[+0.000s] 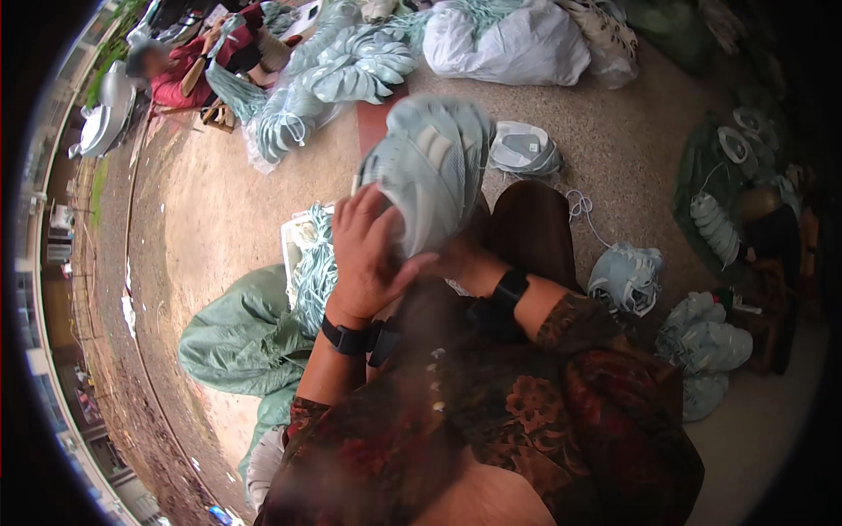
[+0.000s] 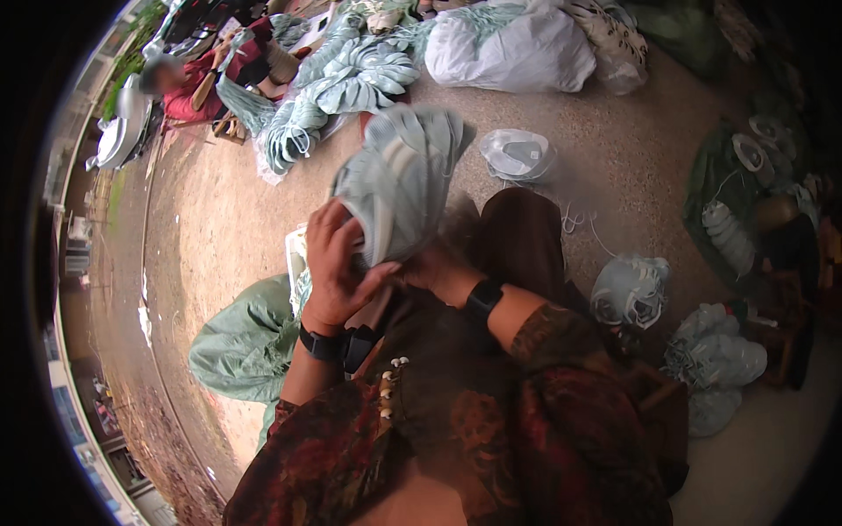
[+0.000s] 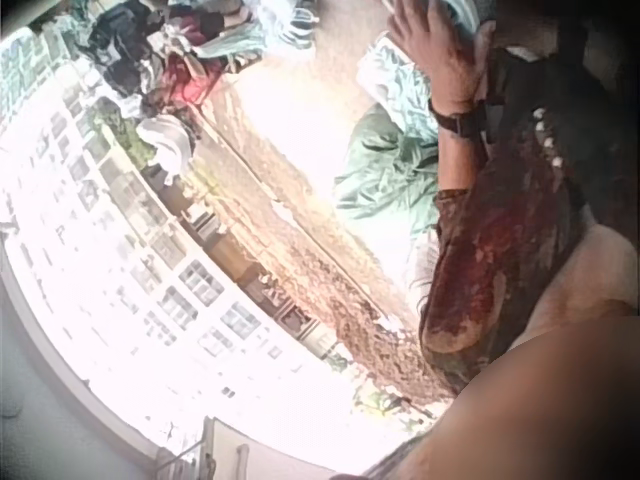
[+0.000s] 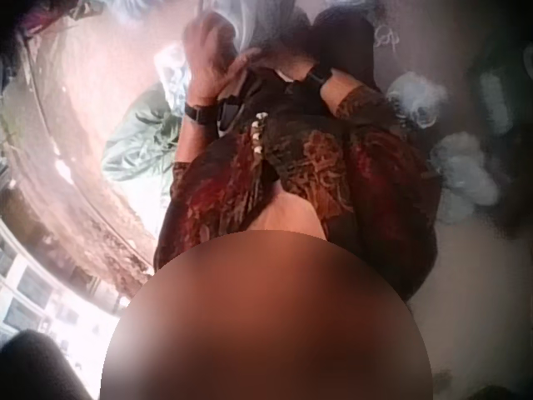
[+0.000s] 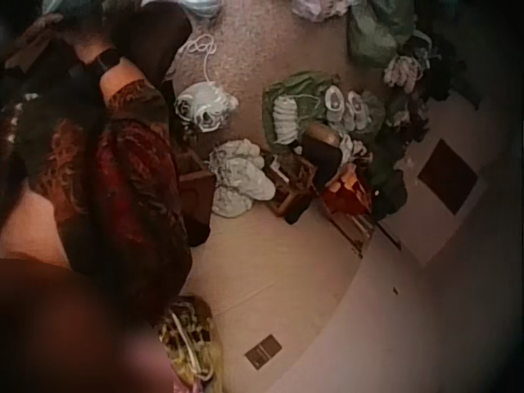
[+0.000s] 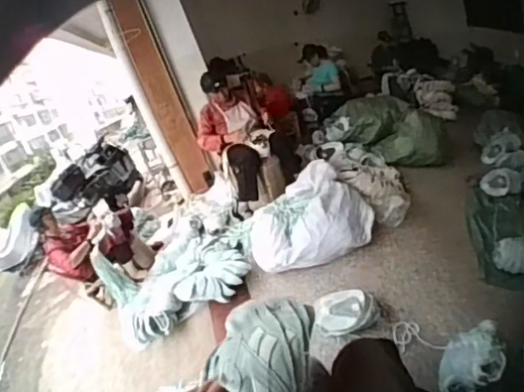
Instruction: The person laces a shoe by hand, threading a lace through the eyelets and pulling it tight. They then set the shoe aside, pick up another shoe, and begin threading a lace through its eyelets.
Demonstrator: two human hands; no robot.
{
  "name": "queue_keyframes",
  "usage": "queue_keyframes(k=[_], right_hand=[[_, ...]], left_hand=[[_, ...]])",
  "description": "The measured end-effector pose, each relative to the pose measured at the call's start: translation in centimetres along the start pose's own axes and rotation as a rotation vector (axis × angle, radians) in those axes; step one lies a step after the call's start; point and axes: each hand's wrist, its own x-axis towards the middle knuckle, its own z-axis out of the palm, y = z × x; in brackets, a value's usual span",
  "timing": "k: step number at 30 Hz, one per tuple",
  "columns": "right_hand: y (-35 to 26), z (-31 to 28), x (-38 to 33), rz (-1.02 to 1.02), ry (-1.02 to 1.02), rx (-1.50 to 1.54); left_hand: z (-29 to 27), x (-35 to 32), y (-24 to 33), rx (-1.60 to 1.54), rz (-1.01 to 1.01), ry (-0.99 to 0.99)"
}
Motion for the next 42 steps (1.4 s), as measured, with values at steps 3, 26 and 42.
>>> queue_keyframes(k=[3, 26, 42], right_hand=[[10.8, 0.0, 0.3, 0.372, -0.036, 0.642], [6.1, -5.7, 0.2, -0.206, 0.36, -0.89], [6.1, -2.7, -1.3, -0.162, 0.24, -1.134]], left_hand=[[2.9, 0.2, 0.8, -0.015, 0.042, -0.22], [11.2, -2.7, -0.5, 0.089, -0.308, 0.033], [14.5, -9.8, -1.4, -0.382, -0.578, 0.299]])
